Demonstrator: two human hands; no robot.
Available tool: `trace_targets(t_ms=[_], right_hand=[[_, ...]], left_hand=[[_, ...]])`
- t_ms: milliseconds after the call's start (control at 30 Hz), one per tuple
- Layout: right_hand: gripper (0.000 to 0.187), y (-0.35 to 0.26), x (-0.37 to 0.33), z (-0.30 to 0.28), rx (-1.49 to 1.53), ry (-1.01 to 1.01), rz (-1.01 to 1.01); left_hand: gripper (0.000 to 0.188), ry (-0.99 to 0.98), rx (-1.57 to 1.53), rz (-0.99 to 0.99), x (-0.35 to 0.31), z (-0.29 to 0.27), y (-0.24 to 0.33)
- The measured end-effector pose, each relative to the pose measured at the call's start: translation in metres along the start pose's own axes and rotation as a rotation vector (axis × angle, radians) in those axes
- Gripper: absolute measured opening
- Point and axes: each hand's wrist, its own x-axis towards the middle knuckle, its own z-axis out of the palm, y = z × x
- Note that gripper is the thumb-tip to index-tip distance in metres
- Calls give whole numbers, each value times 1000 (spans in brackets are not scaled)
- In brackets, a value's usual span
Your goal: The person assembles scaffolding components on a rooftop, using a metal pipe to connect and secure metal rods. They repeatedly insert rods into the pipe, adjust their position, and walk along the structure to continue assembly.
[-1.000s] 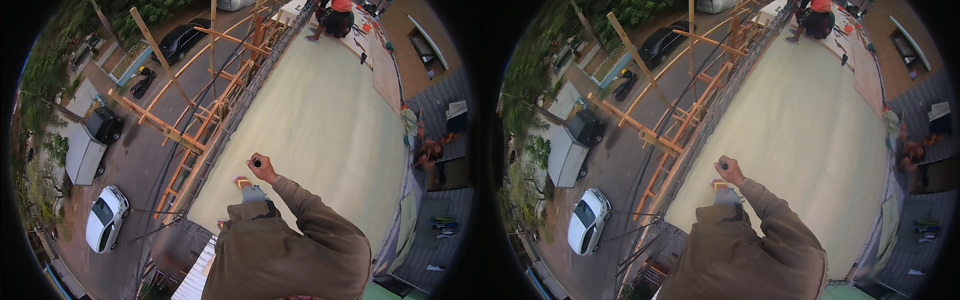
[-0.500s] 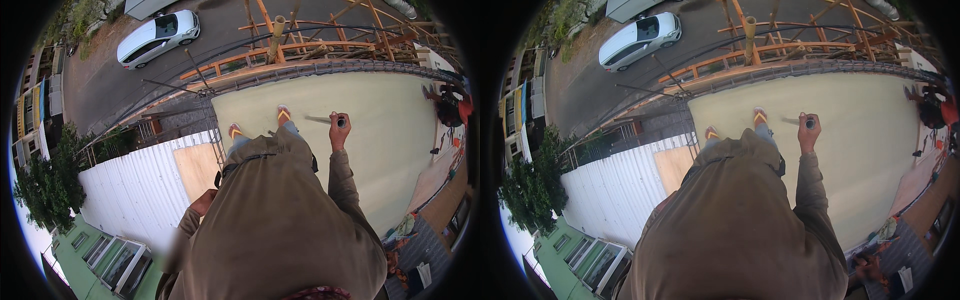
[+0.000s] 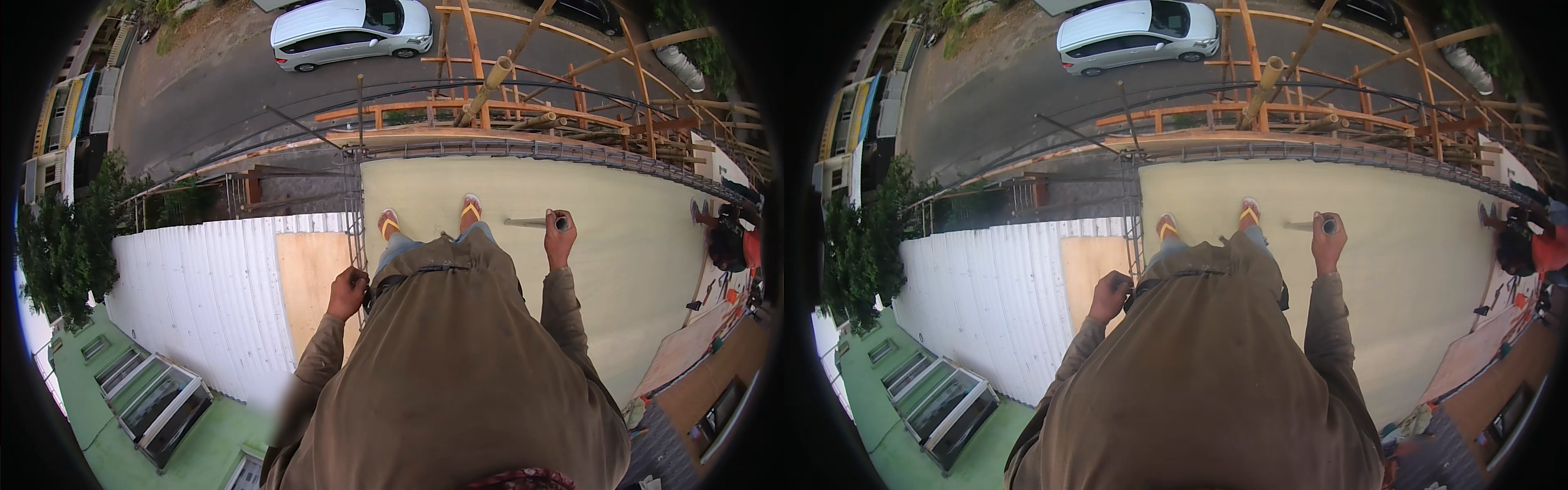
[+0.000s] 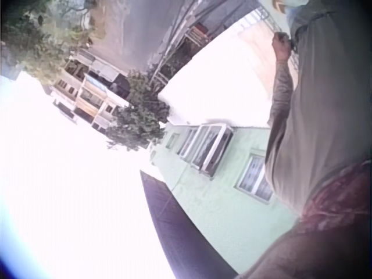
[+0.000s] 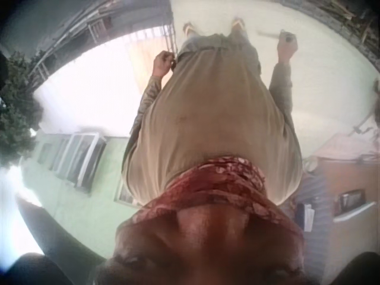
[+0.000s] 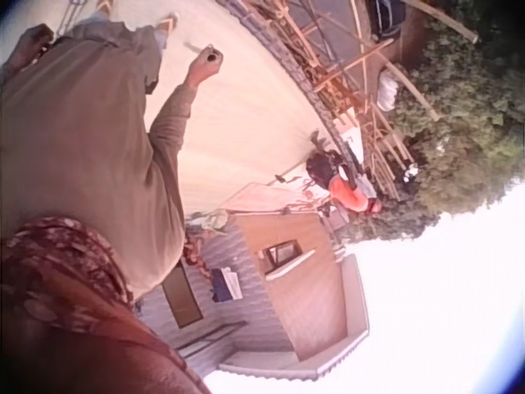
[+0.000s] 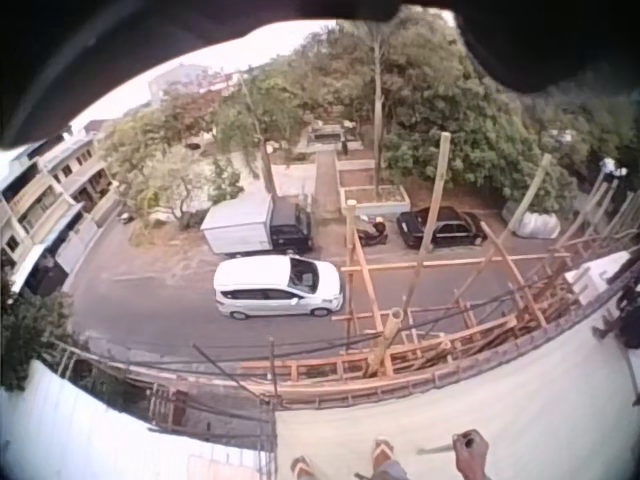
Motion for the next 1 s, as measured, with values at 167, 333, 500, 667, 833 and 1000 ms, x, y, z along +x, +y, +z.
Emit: trace_targets(t_ms=[167, 333, 500, 667, 833, 1000], right_hand=[[14, -4, 1, 4, 3, -126, 8], [9, -12, -6, 14, -11, -233, 13], [7, -21, -13, 19, -33, -312, 20], [8, -25, -19, 27, -39, -409, 21], [8, -3, -27, 25, 19, -448, -16], [6, -35, -18, 13, -119, -394, -26]], left_hand=[[18, -16, 46, -31, 19, 3, -10], [12, 108, -186, -291, 54, 10, -139], [16, 254, -253, -618, 60, 10, -188], [17, 223, -373, -514, 62, 10, -181], [16, 220, -438, -424, 78, 16, -139], [21, 149, -450, -386, 86, 15, -122]])
